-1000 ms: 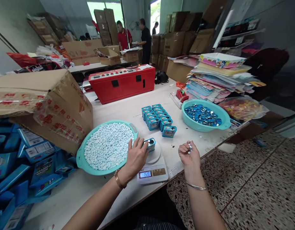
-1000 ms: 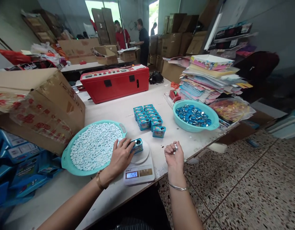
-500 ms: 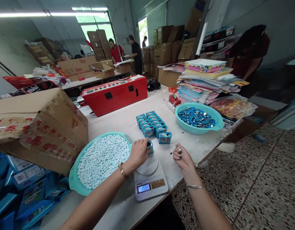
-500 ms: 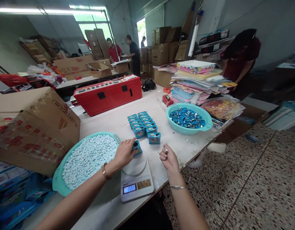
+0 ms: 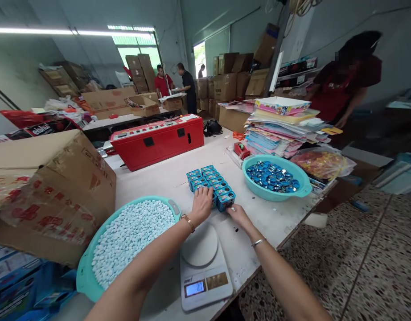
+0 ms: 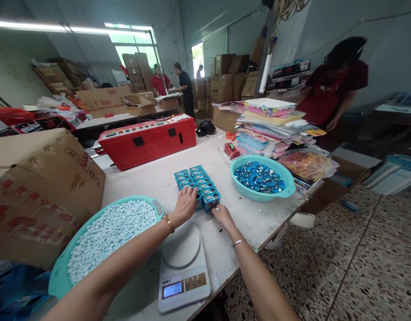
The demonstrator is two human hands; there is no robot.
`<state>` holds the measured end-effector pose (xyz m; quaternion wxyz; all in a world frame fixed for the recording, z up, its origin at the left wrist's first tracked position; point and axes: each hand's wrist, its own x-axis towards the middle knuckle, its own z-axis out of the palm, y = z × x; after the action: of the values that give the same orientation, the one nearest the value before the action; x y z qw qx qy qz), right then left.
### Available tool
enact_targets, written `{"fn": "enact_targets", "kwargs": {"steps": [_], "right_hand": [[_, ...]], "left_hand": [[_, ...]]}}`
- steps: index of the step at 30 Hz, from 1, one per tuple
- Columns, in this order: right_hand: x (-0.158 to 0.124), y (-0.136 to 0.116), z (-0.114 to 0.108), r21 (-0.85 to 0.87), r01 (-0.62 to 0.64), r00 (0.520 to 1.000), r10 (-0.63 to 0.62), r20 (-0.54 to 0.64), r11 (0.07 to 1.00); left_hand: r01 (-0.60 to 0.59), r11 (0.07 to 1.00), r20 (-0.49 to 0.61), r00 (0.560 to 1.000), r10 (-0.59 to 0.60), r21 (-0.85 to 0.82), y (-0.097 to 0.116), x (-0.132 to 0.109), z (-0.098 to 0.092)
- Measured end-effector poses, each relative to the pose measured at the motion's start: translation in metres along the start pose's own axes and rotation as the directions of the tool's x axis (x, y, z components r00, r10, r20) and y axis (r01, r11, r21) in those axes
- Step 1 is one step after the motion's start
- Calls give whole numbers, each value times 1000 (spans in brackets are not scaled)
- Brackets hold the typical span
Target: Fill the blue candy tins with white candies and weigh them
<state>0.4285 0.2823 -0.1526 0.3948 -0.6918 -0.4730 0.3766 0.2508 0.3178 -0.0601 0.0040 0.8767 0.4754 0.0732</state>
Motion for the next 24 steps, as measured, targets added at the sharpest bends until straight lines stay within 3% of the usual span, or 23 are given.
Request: {"fn": "enact_targets", "kwargs": {"steps": [7, 13, 24], "right_hand": [[21, -2, 8, -83, 33, 999, -32, 15, 996], [55, -12, 15, -139, 26, 1000, -25, 11, 990], [101, -43, 26, -142, 56, 998, -52, 30, 988]], "left_hand": [[77, 997, 105, 991, -78, 11, -6, 12, 11], [116, 992, 127, 985, -120, 41, -13, 32, 14], [158, 984, 122, 978, -168, 86, -51, 79, 12]]}}
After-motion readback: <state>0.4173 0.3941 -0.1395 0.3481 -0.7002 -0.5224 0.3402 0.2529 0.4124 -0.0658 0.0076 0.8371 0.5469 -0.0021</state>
